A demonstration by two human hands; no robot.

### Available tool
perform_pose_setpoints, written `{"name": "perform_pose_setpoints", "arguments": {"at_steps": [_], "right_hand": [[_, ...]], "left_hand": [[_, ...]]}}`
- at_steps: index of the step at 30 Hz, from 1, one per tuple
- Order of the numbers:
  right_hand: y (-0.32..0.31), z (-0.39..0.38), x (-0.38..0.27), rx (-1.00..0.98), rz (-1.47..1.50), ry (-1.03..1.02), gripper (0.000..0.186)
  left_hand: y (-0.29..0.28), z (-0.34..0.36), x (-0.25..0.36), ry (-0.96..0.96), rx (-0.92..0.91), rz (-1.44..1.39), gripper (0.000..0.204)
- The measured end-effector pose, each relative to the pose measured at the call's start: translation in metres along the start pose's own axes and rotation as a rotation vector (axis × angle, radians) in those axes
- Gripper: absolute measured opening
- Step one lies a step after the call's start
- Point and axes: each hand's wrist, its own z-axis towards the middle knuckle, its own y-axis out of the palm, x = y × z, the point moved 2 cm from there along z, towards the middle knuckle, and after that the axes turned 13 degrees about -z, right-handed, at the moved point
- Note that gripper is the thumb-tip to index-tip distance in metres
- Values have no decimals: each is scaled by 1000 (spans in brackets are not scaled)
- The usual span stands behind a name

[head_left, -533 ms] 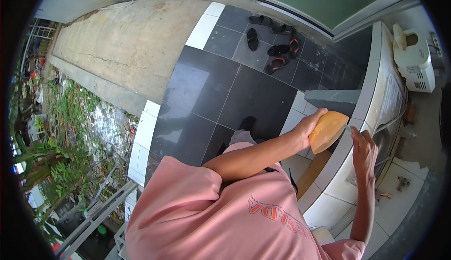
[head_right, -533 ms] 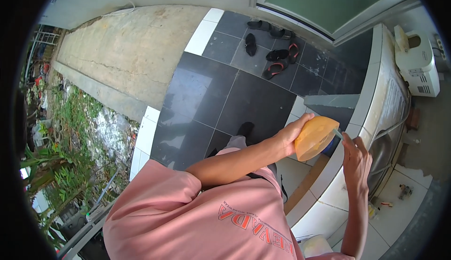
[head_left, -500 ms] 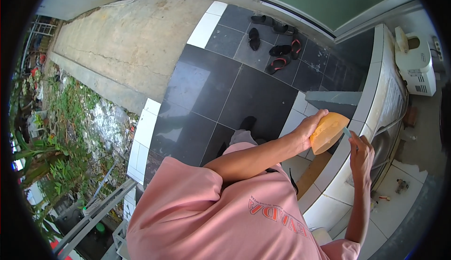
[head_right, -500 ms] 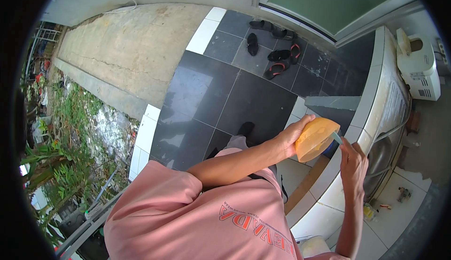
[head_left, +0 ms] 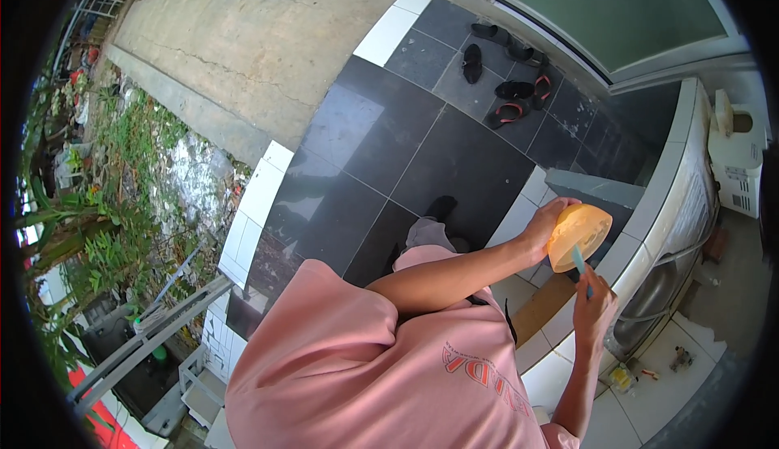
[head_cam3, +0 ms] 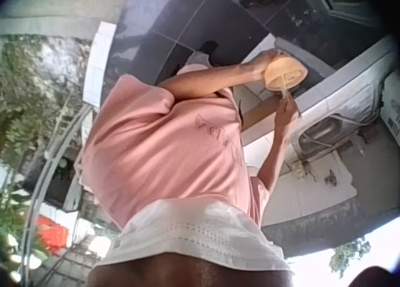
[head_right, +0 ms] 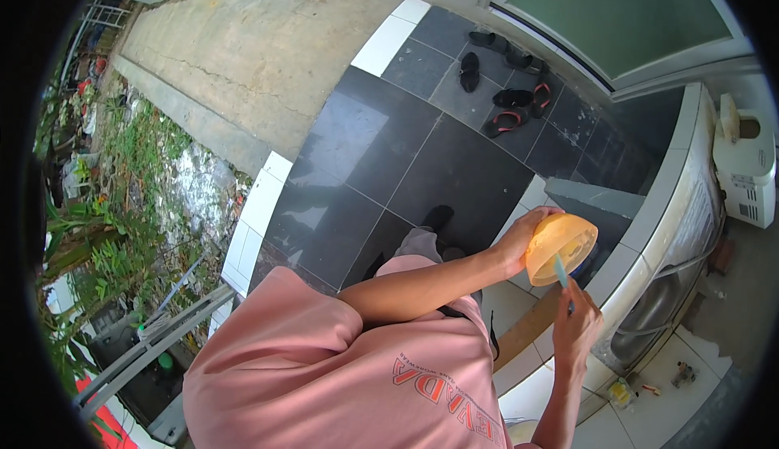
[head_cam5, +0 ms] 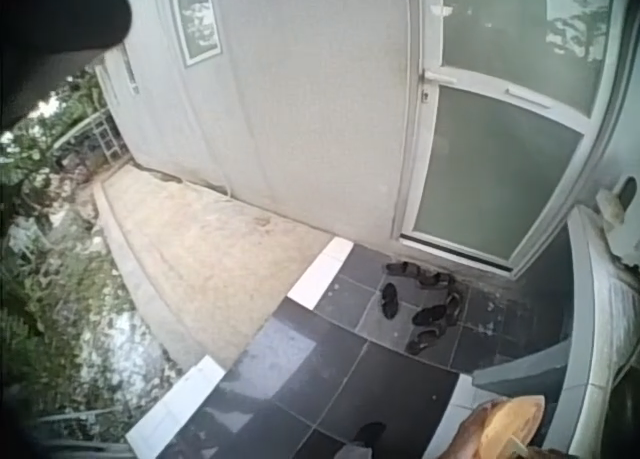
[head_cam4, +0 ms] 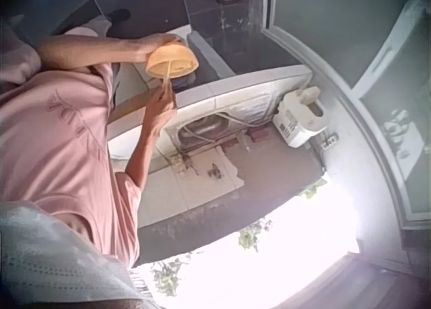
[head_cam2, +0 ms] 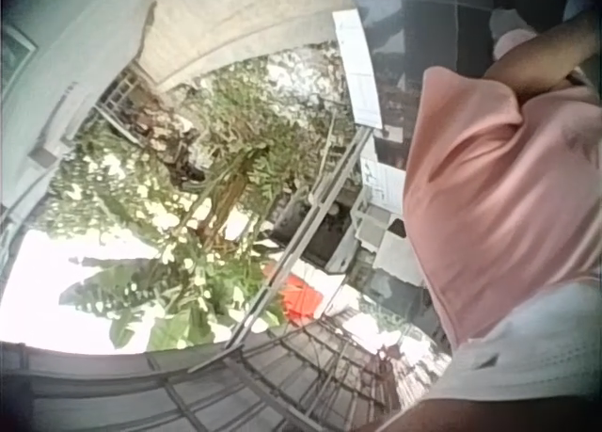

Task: Mixing dental plaster and pouring it onto a dental impression tray to create a model.

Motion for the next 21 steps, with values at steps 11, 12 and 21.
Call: {"name": "perform_pose_setpoints", "arguments": {"at_steps": [11,12,21], "right_hand": [[-26,-1,-19,-53,-512,-292,31],[-36,3,-22,-68,-493,-330,31],[-60,54,-21,-122,-630,-622,27]], "left_hand": [[-19,-21,23,-261,76,328,51],[-19,-24,24,-361,8,515,61],[-5,-59,36,-501,-64,650,63]]}}
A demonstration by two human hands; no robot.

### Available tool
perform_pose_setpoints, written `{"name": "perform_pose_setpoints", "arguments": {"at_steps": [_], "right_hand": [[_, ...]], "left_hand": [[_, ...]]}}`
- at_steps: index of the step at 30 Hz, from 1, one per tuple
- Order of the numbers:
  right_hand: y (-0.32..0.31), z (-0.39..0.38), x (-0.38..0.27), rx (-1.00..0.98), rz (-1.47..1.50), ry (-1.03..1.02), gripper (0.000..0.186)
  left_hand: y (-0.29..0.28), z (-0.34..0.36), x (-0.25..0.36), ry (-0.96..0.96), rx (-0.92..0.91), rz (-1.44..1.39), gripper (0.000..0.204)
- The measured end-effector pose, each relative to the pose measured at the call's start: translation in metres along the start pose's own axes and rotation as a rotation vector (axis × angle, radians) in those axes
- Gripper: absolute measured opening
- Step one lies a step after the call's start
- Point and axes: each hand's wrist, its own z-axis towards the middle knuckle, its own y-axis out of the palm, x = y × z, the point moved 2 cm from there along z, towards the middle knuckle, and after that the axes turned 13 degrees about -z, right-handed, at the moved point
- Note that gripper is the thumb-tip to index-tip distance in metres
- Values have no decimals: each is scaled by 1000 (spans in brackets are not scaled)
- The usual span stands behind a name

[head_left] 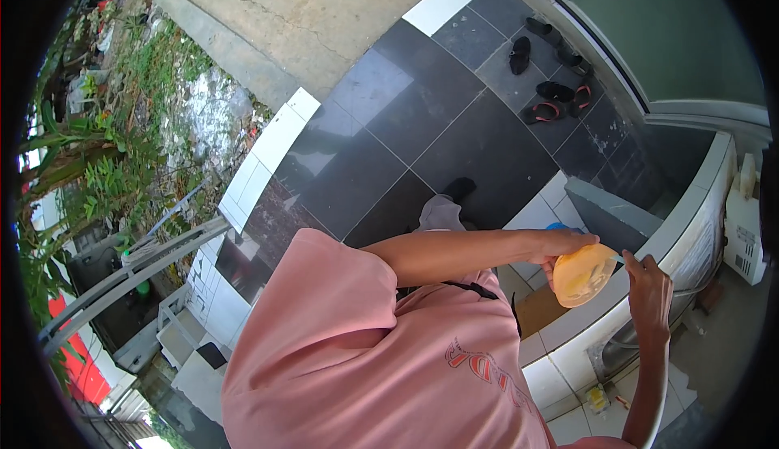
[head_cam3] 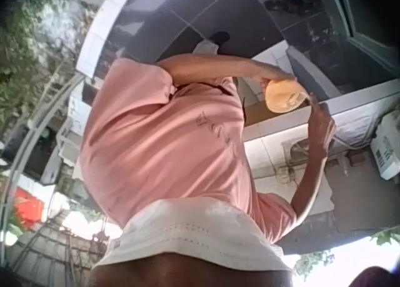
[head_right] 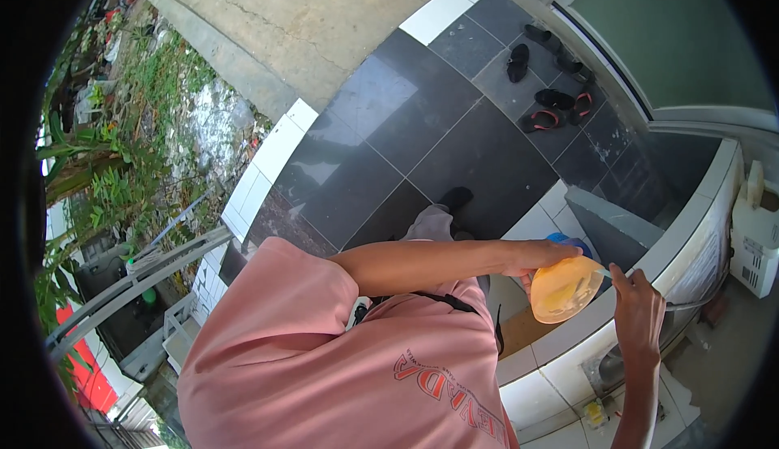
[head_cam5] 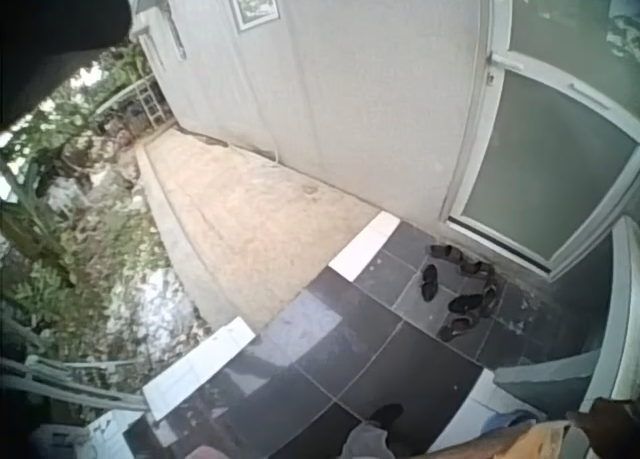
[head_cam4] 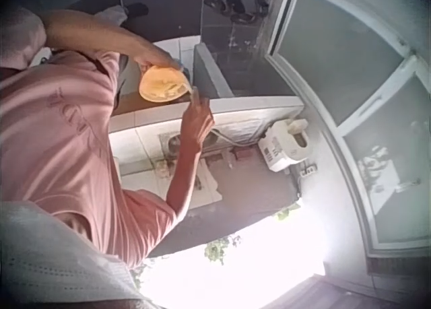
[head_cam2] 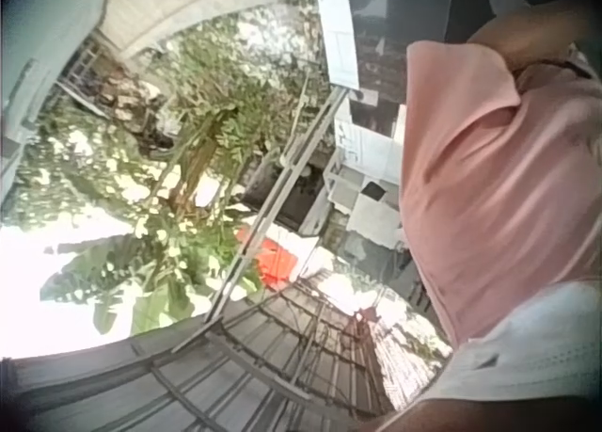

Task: Mixing dental plaster and pouring it onto a dental impression tray to create a model.

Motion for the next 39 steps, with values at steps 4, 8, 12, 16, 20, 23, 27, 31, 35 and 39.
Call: {"name": "perform_pose_setpoints", "arguments": {"at_steps": [4,8,12,16,20,23,27,31,35,39], "right_hand": [[31,-12,-21,-71,373,261,23],[55,-14,-70,-244,993,452,29],[53,-5,-82,-33,1030,626,28],[40,7,-81,251,550,225,27],[38,12,-78,210,468,440,28],[32,16,-83,175,575,376,26],[22,23,-88,195,352,207,24],[13,24,-91,253,435,441,25],[2,29,-98,162,504,359,25],[-4,27,-88,211,436,542,25]], "left_hand": [[-11,-8,9,363,82,79,55],[-28,-9,14,656,200,-28,45],[-33,-5,11,641,106,-559,49],[-30,9,13,597,-21,-1002,44],[-31,23,8,592,147,-954,36],[-39,24,9,675,202,-871,34],[-39,21,12,658,33,-1032,35],[-29,20,21,697,29,-942,38],[-29,20,31,774,-141,-922,37],[-21,24,31,807,-32,-771,35]]}}
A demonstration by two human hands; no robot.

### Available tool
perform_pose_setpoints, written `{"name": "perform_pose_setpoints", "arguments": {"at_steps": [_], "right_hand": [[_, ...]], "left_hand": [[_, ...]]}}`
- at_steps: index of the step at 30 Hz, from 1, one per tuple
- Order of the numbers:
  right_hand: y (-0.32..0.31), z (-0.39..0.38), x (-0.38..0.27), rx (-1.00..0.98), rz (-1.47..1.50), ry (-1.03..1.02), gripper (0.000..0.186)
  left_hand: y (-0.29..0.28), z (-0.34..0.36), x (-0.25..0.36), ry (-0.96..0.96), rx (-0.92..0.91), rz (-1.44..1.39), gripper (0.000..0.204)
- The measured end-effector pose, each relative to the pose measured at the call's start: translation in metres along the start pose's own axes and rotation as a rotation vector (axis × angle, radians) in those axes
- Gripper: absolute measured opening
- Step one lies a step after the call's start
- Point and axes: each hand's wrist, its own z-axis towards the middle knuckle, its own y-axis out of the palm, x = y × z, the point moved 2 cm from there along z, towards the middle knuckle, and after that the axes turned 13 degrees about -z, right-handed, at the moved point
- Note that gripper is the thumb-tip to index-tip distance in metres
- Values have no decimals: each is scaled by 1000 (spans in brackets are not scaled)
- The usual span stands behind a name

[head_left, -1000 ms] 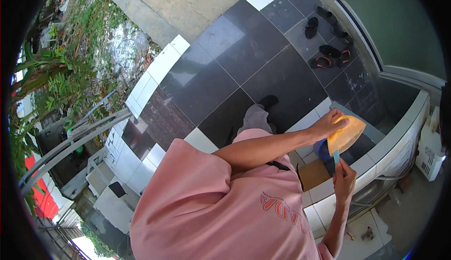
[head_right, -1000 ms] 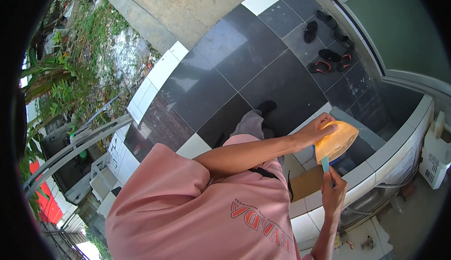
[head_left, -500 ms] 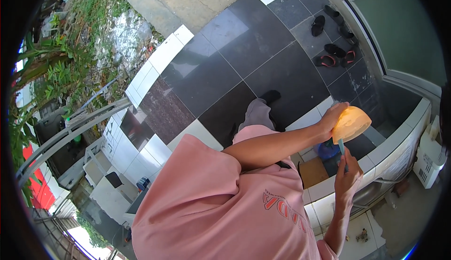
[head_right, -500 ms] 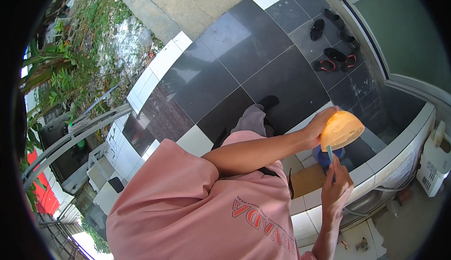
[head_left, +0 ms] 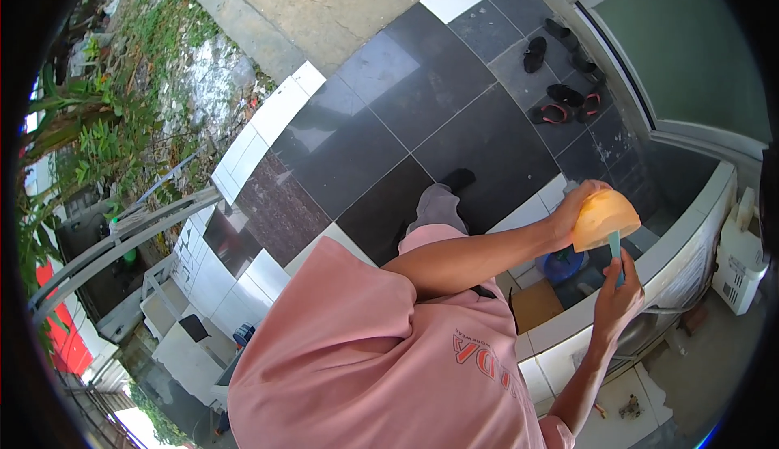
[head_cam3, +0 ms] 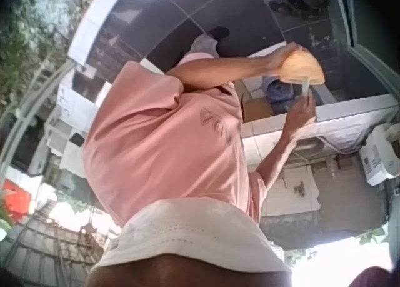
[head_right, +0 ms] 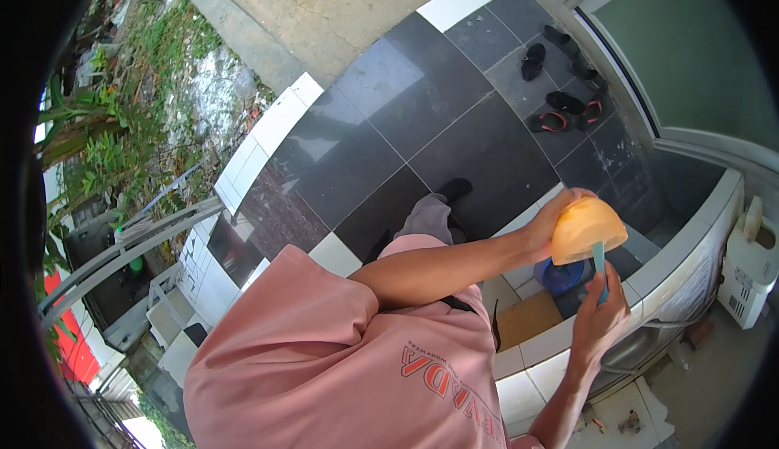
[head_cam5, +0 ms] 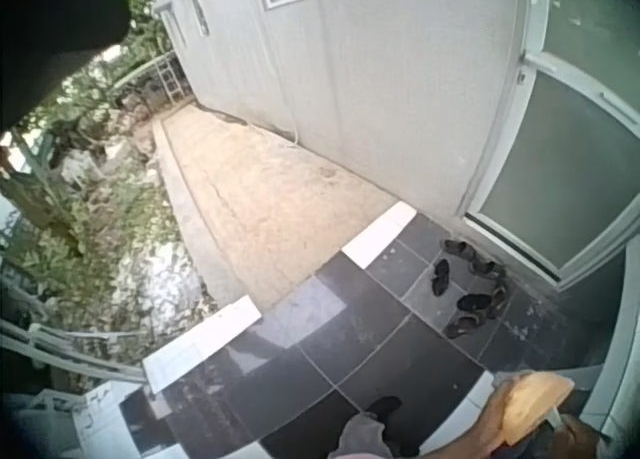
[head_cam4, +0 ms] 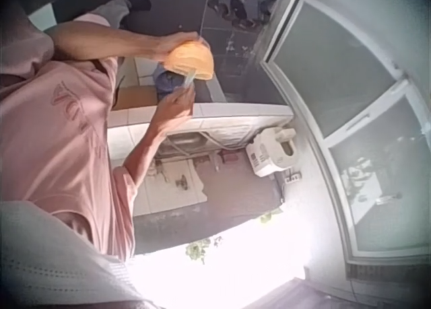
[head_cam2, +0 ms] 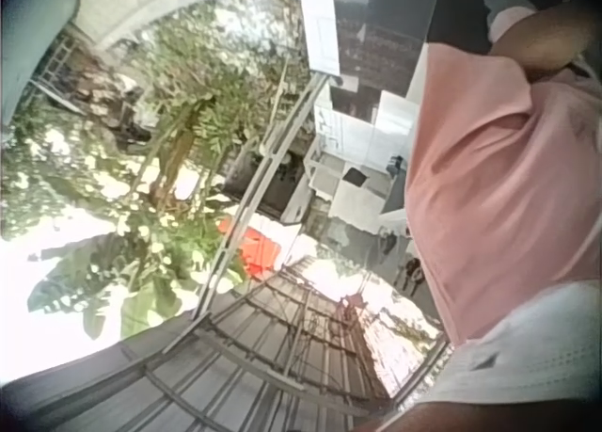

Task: Mixing dental plaster and pouring it onto a dental impression tray to create a model.

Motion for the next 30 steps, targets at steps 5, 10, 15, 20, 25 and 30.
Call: {"name": "perform_pose_setpoints", "arguments": {"at_steps": [5,10,15,20,25,30], "right_hand": [[8,-9,16,46,147,-105,24],[6,-12,22,5,311,66,25],[8,-15,30,44,205,-43,24],[18,-26,49,35,112,-127,26],[-9,-27,70,20,-152,-171,41],[-11,3,108,117,-183,-195,39]], "left_hand": [[7,0,3,-12,-39,-66,42],[8,-9,-3,17,29,98,41],[7,-8,-5,-57,4,-14,39],[4,-6,-17,-84,86,47,42],[-2,2,-14,-305,218,-20,40],[8,-7,-18,-418,120,59,43]]}}
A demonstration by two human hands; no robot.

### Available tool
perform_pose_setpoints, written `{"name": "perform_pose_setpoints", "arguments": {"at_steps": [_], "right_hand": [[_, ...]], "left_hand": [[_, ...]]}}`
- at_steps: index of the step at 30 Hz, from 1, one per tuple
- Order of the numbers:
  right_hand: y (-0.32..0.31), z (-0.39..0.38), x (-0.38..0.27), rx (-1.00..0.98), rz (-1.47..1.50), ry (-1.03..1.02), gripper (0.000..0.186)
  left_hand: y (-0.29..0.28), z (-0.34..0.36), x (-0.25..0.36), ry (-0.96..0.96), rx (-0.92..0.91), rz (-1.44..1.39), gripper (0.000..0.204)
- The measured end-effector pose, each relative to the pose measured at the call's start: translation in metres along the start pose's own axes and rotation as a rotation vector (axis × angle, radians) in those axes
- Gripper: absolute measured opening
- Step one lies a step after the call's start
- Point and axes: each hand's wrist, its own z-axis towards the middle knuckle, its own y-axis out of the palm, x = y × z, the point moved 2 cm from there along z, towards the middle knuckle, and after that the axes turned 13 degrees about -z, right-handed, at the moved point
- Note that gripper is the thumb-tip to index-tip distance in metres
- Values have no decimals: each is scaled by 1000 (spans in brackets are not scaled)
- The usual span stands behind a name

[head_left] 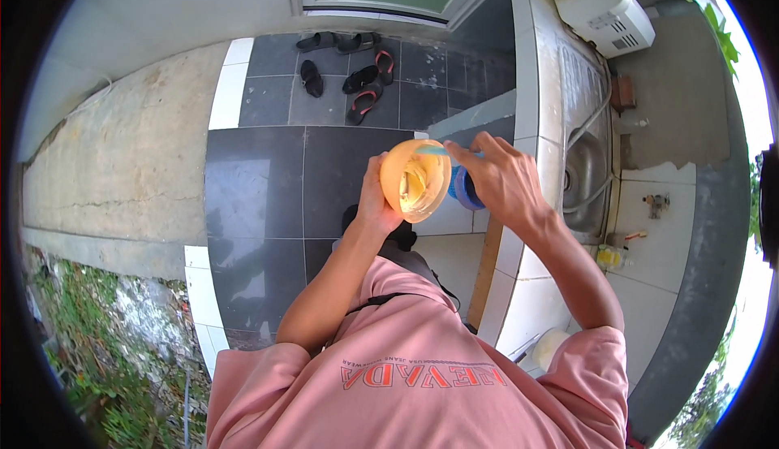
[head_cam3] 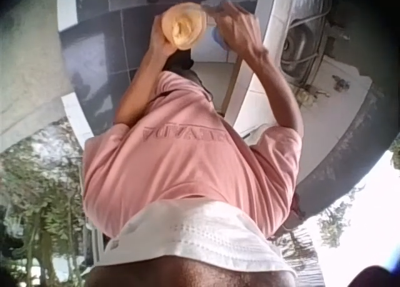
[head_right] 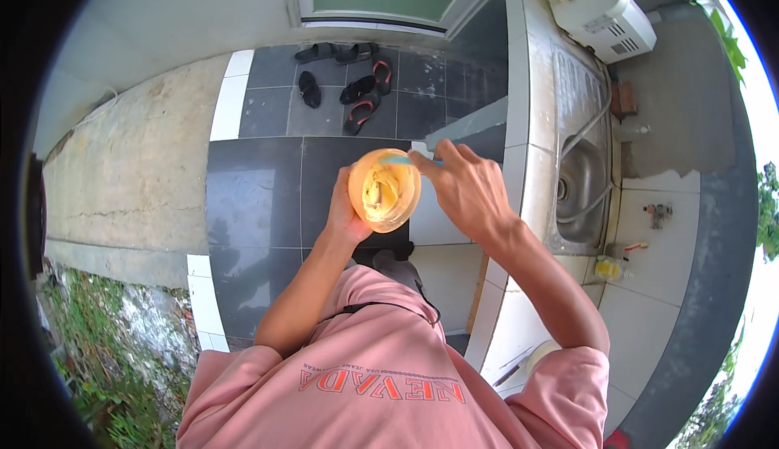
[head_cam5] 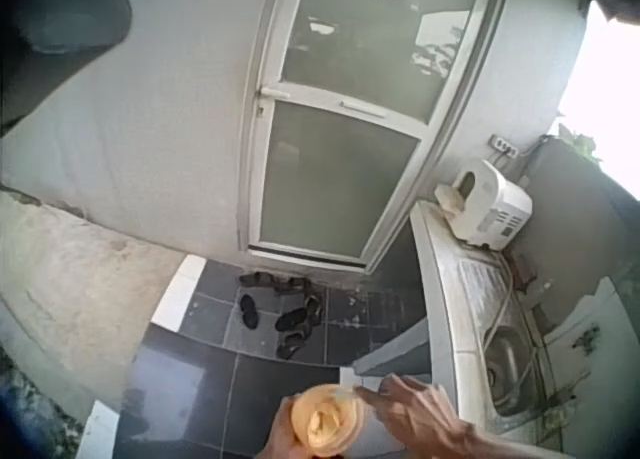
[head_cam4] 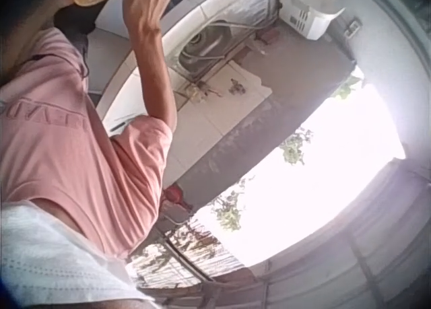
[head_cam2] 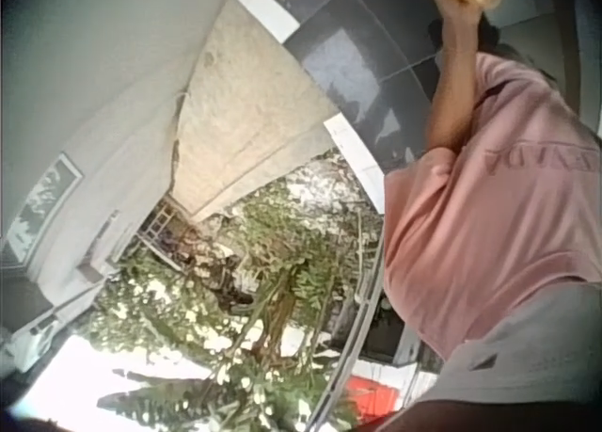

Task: Mixing dental plaster and pouring it onto a dental impression tray to create a model.

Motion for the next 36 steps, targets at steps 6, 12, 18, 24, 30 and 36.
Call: {"name": "perform_pose_setpoints", "arguments": {"at_steps": [6,12,18,24,30,36], "right_hand": [[39,-32,-44,-323,521,454,22],[57,-32,-71,-612,1668,882,25],[28,-28,-36,-156,153,328,43],[-25,-30,-19,-193,38,-128,37],[-39,23,17,-12,-323,-435,10],[-24,-18,24,-420,3,11,18]], "left_hand": [[7,-1,8,234,-156,136,50],[-13,13,15,315,-63,377,48],[-10,21,3,264,-33,497,52],[16,16,12,-238,31,570,59],[32,14,-6,-582,134,635,59],[41,4,2,-264,-148,861,63]]}}
